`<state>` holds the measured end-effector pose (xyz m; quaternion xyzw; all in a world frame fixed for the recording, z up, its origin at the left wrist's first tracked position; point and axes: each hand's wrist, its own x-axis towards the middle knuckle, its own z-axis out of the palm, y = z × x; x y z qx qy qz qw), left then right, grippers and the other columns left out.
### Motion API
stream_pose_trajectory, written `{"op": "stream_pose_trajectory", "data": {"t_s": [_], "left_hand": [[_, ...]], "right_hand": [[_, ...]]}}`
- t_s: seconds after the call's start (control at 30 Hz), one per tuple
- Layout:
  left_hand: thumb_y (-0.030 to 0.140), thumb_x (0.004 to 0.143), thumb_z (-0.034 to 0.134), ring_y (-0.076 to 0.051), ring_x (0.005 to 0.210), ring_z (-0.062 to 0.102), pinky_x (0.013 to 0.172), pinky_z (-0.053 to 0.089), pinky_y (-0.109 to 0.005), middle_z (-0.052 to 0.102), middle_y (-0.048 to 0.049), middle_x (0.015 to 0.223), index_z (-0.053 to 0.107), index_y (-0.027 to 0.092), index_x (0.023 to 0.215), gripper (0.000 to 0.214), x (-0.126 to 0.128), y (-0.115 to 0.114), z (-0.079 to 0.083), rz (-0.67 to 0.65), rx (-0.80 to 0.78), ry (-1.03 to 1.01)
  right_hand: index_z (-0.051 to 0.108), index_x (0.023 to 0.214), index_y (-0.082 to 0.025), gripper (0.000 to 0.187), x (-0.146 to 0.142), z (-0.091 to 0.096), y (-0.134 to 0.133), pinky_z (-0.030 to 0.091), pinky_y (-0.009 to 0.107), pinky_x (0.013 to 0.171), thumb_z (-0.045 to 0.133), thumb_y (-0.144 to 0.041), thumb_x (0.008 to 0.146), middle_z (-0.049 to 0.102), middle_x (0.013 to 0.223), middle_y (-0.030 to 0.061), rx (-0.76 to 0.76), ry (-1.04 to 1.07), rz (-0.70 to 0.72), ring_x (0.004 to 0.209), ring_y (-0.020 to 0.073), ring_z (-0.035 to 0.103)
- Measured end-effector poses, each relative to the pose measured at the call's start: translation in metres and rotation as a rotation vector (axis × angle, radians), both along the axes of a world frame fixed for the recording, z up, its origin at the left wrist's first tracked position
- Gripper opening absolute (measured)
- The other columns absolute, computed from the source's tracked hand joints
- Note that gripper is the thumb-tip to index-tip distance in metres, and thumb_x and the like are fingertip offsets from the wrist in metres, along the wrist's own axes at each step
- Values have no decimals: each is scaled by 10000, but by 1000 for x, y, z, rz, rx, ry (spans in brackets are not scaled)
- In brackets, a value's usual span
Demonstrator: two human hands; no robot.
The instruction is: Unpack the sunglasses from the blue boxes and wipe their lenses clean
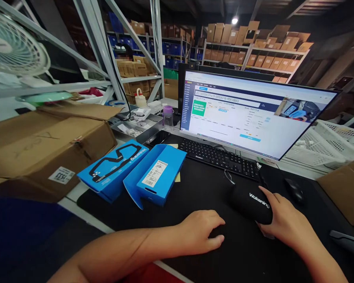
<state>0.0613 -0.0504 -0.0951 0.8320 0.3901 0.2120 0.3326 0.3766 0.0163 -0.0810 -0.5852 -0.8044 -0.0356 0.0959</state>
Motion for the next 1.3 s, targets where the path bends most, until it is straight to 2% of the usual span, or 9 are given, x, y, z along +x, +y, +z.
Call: {"op": "stream_pose_trajectory", "data": {"t_s": [0.13, 0.3, 0.43, 0.6, 0.77, 0.83, 0.93, 1.13, 1.3], "left_hand": [[477, 812, 719, -237, 911, 709, 817, 559, -337, 720, -107, 1063, 647, 149, 1209, 520, -4, 3, -9, -25, -112, -100], [481, 505, 931, -297, 1107, 654, 1022, 480, -476, 449, -221, 1465, 164, 197, 1550, 1326, 4, 5, -18, 91, -379, -602], [529, 552, 900, -365, 1272, 530, 1097, 399, -505, 477, -236, 1423, 308, 126, 1449, 1148, -1, 10, -18, 298, -448, -967], [420, 655, 871, -314, 1340, 478, 1168, 317, -448, 534, -170, 1406, 374, 166, 1369, 906, -18, 21, -9, 419, -497, -1126], [398, 850, 662, -290, 1293, 547, 1099, 419, -454, 584, -118, 1400, 456, 211, 1371, 590, -19, 21, -2, 427, -662, -1307], [417, 870, 626, -294, 1301, 546, 1091, 435, -445, 584, -119, 1408, 500, 199, 1353, 544, -19, 22, -2, 436, -723, -1360], [423, 875, 630, -287, 1316, 540, 1103, 433, -419, 594, -106, 1406, 545, 207, 1336, 516, -19, 26, -1, 492, -786, -1438], [386, 850, 677, -306, 1201, 633, 1069, 472, -451, 701, -115, 1242, 558, 198, 1343, 542, -23, 29, 6, 617, -918, -1504], [472, 712, 793, -345, 1003, 708, 975, 530, -485, 760, -135, 1025, 648, 127, 1178, 598, -25, 27, 1, 541, -1006, -1395]], "right_hand": [[424, 1467, -253, 865, -35, 34, -22, 512, 386, 612, 739, -483, 696, 661, 1172, 155, 133, -91, -33, 981, 370, 668], [353, 1505, -137, 916, -111, 37, -51, 521, 405, 596, 707, -541, 763, 673, 1085, 176, 472, -77, -199, 944, 379, 656], [352, 1507, -70, 723, -164, 3, -70, 544, 401, 619, 604, -355, 893, 681, 1123, 213, 580, -105, 67, 879, 330, 675], [492, 1393, -3, 536, -181, -17, -82, 557, 431, 926, 601, -132, 884, 643, 1291, 252, 630, 33, 518, 1185, 339, 618], [651, 1206, -98, 387, -164, 0, -82, 524, 451, 1019, 607, -35, 827, 715, 1208, 149, 517, 253, 809, 1200, 280, 621], [668, 1167, -130, 367, -153, 4, -77, 545, 405, 977, 614, -8, 825, 743, 1123, 117, 523, 383, 718, 1117, 240, 660], [678, 1137, -193, 318, -140, 0, -65, 580, 366, 860, 644, -56, 852, 746, 1043, 89, 440, 568, 419, 967, 213, 701], [681, 1071, -175, 332, -145, -27, -48, 553, 283, 600, 766, -317, 783, 692, 823, 41, -462, 1017, 182, 686, 182, 673], [667, 702, -160, 284, -159, -35, -53, 460, 260, 595, 646, -389, 870, 637, 834, 61, -476, 986, 154, 715, 166, 600]]}}
